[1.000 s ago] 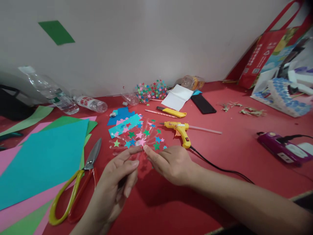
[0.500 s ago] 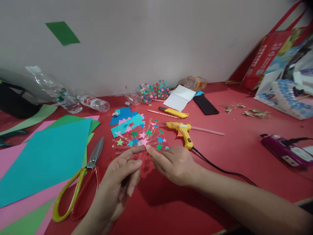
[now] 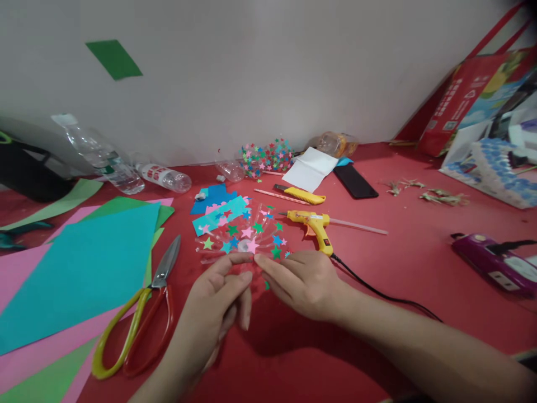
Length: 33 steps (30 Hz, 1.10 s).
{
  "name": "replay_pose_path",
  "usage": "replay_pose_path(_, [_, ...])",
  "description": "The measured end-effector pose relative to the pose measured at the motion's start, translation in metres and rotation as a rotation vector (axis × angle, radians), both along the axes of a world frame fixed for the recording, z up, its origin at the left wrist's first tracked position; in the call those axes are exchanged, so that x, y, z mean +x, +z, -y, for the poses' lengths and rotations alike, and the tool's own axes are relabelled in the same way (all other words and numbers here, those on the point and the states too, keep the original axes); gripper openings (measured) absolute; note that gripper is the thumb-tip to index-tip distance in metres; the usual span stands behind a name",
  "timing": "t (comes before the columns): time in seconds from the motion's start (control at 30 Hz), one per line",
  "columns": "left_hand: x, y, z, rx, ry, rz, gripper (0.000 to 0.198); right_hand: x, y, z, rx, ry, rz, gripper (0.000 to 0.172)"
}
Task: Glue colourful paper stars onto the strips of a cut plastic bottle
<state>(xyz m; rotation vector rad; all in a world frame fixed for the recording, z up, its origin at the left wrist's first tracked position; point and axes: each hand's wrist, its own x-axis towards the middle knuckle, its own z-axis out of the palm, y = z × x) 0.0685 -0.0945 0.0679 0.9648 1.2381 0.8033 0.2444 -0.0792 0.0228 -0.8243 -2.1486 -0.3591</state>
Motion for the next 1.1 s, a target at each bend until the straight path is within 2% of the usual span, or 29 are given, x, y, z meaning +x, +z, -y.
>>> replay_pose_path(0.13, [0.001, -0.003, 0.0, 0.054, -0.016, -0.058, 0.041, -0.003, 0.005, 0.002, -0.228, -0.022, -0.171, 0.024])
replay_pose_path(0.33, [0.003, -0.003, 0.004, 0.132, -0.03, -0.174, 0.031, -0.007, 0.009, 0.005, -0.547, -0.01, -0.309, 0.021])
replay_pose_path(0.47, [0.002, -0.002, 0.006, 0.154, -0.031, -0.223, 0.03, -0.009, 0.012, 0.003, -0.683, 0.024, -0.41, 0.016])
replay_pose_path(0.8, [-0.001, -0.007, 0.009, 0.235, -0.039, -0.288, 0.044, -0.009, 0.015, 0.001, -0.782, 0.01, -0.448, 0.01])
replay_pose_path(0.97, [-0.003, -0.009, 0.011, 0.404, -0.046, -0.349, 0.045, -0.01, 0.016, 0.0, -0.817, 0.012, -0.483, 0.009])
replay_pose_path(1.1, [-0.006, -0.01, 0.012, 0.551, -0.024, -0.4, 0.037, -0.009, 0.016, 0.0, -0.822, -0.004, -0.491, 0.011])
